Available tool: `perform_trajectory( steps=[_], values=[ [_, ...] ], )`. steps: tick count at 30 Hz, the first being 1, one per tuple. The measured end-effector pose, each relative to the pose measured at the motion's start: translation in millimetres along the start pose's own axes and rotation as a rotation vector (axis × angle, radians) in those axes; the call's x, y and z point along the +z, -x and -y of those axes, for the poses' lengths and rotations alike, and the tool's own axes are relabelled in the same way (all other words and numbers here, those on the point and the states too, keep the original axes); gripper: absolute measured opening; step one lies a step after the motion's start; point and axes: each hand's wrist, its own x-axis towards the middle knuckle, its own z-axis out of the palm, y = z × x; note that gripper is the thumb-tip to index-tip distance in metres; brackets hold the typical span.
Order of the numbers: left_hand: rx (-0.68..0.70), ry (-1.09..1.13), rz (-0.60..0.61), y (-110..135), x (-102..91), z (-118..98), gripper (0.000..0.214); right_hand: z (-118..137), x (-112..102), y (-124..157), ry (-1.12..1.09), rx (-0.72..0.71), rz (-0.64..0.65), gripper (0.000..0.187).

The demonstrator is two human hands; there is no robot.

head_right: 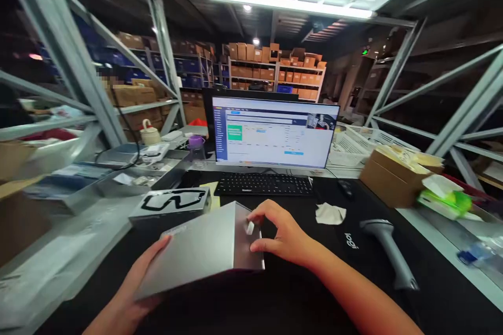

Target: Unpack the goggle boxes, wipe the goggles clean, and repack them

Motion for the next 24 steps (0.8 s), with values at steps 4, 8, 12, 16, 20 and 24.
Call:
perform_trajectory(
  steps=[4, 8, 12, 16, 20, 24],
  values=[
    [-0.22, -0.122, 0.117, -6.6, 28.3, 10.7, 0.031, -36.9, -8.6, 21.3, -0.3, 0.334, 0.055, 0.042],
    [-0.456, -0.185, 0.354, -17.0, 36.9, 6.9, 0.051, -74.6, -5.6, 38.2, -0.496, 0.467, -0.012, 0.053],
    [-0.56, -0.353, 0.505, -23.8, 41.2, -2.8, 0.079, -98.0, 3.3, 50.2, -0.626, 0.57, 0.048, 0.059],
    [-0.515, -0.476, 0.548, -21.8, 48.5, -12.0, 0.089, -111.0, 10.4, 56.2, -0.685, 0.648, 0.046, 0.064],
    [-0.497, -0.62, 0.607, -23.3, 48.9, -16.1, 0.107, -119.5, 13.9, 56.9, -0.727, 0.736, -0.025, 0.062],
    [-0.347, -0.854, 0.564, -35.3, 37.4, -5.7, 0.111, -120.9, 18.5, 55.2, -0.732, 0.813, -0.068, 0.049]
  ],
)
